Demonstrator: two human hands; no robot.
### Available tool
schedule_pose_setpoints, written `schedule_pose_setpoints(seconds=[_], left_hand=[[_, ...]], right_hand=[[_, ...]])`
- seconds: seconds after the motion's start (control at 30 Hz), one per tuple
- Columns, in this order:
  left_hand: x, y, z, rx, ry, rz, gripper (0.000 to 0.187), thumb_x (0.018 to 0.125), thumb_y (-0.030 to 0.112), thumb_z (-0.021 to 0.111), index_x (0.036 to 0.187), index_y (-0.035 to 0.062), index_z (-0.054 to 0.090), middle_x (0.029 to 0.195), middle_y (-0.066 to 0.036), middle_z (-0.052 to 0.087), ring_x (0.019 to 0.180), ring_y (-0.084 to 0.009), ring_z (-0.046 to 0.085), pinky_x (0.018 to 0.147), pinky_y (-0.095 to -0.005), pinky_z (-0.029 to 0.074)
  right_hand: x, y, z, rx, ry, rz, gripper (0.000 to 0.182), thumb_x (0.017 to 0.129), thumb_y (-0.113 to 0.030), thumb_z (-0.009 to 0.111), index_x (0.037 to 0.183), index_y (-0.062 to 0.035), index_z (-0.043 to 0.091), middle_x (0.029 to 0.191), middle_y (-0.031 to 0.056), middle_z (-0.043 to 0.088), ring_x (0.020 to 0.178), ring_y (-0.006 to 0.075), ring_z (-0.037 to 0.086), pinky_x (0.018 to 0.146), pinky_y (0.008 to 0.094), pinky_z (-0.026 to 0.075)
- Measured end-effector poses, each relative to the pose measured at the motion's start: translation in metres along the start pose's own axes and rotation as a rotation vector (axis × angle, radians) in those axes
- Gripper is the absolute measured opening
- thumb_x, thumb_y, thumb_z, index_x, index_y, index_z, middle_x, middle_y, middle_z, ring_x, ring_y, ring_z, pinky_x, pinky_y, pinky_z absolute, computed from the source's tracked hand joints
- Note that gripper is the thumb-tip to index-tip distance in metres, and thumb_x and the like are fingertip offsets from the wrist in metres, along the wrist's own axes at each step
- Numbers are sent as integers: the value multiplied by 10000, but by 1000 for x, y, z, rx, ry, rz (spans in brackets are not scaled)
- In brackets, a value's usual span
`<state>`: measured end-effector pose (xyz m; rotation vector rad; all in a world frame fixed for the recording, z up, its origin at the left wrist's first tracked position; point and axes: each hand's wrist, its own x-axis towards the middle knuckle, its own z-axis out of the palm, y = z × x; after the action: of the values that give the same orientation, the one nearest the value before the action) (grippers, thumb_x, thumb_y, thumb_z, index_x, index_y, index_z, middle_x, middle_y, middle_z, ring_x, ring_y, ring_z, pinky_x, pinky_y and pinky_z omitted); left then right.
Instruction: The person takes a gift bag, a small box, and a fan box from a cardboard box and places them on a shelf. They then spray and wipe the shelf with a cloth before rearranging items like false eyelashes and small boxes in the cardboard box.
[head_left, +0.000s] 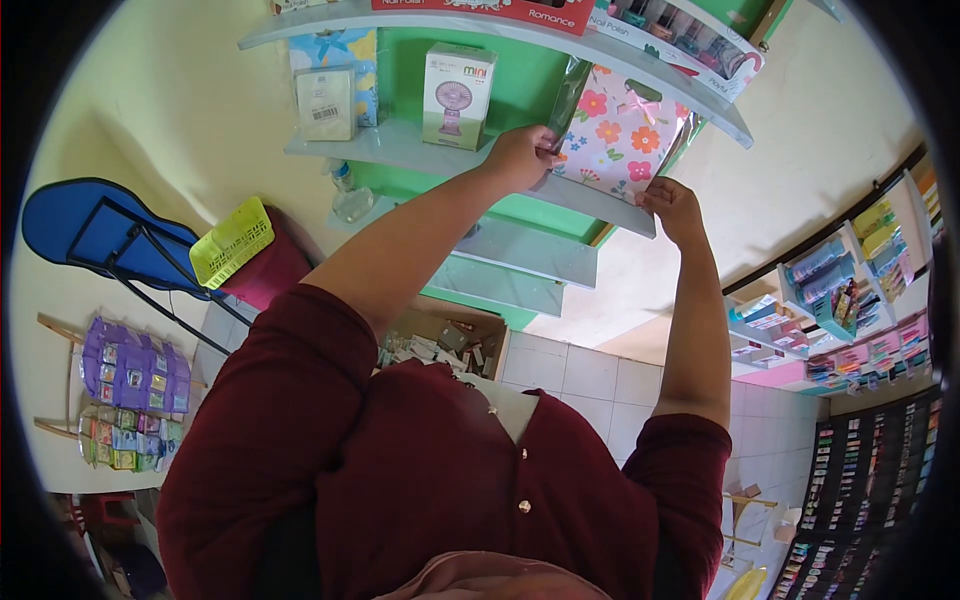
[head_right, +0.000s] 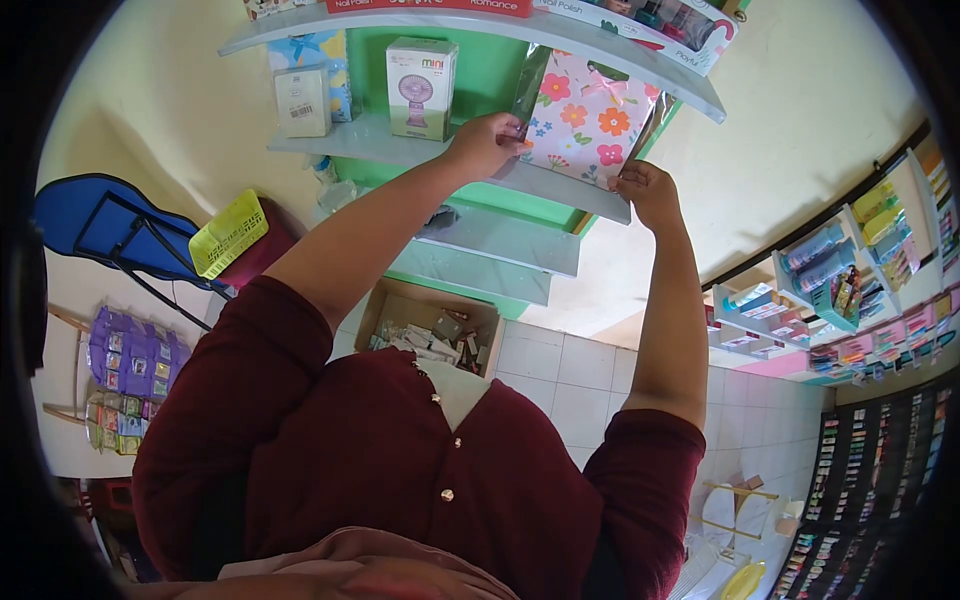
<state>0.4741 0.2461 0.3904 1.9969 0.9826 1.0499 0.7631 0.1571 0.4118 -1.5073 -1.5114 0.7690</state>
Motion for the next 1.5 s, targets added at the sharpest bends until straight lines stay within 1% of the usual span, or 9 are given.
schedule_pose_setpoints(seconds=[0.63,0.8,0.97,1.07,1.13,1.2,1.23,1.37,1.5], left_hand=[[-3,3,-1,18,14,-11,472,806,122,757,1217,1,559,1084,-118,684,955,-190,674,835,-302,523],[-47,2,-14,122,241,202,457,821,64,701,1237,6,521,1127,-160,644,1002,-275,651,869,-362,513],[-171,-49,-55,267,82,506,311,859,30,614,1157,16,526,1100,-195,600,1039,-383,579,883,-432,480],[-262,-142,-74,290,-77,147,258,875,78,595,1115,7,529,1086,-205,592,1022,-408,568,888,-451,465],[-337,-236,-99,410,-316,-150,324,866,113,595,1155,-10,513,1139,-222,578,1073,-414,551,922,-473,452],[-432,-338,-143,652,-565,-180,555,837,158,632,1321,-32,436,1312,-258,514,1191,-402,522,1007,-469,429],[-466,-366,-172,762,-902,-451,691,812,284,701,1363,-39,438,1324,-257,526,1247,-371,497,1061,-442,388],[-569,-432,-281,886,-1564,-881,585,762,523,714,1029,2,703,1116,-194,666,1083,-357,611,930,-450,476],[-602,-477,-306,943,-1149,-792,525,829,524,654,939,13,705,947,-185,699,836,-362,667,775,-447,520]], right_hand=[[-4,7,-2,113,19,-17,406,810,-6,693,1185,95,576,1030,153,685,930,178,666,833,262,531],[-35,34,-8,225,450,-139,415,877,-59,644,1265,39,533,1194,156,627,1058,199,618,908,304,501],[-158,193,36,1087,537,323,207,931,-341,606,943,-137,574,789,-22,555,657,123,496,561,259,398],[-289,227,157,566,864,1013,210,909,-319,612,818,-131,593,630,-47,502,498,83,445,436,220,351],[-421,281,205,186,314,1071,194,896,-293,607,932,-111,661,760,16,593,715,153,578,587,330,477],[-548,302,260,-856,-476,412,317,902,-362,565,997,-92,702,891,164,694,840,361,658,814,453,520],[-585,284,290,-610,-734,744,335,909,-377,557,1015,-93,700,914,170,693,855,364,658,817,455,519],[-611,192,338,-216,-980,1547,406,937,-438,525,1084,-97,691,1007,195,690,915,374,657,831,465,518],[-578,248,344,-618,-651,987,444,973,-439,463,1040,-49,665,976,213,668,990,372,621,887,447,483]])
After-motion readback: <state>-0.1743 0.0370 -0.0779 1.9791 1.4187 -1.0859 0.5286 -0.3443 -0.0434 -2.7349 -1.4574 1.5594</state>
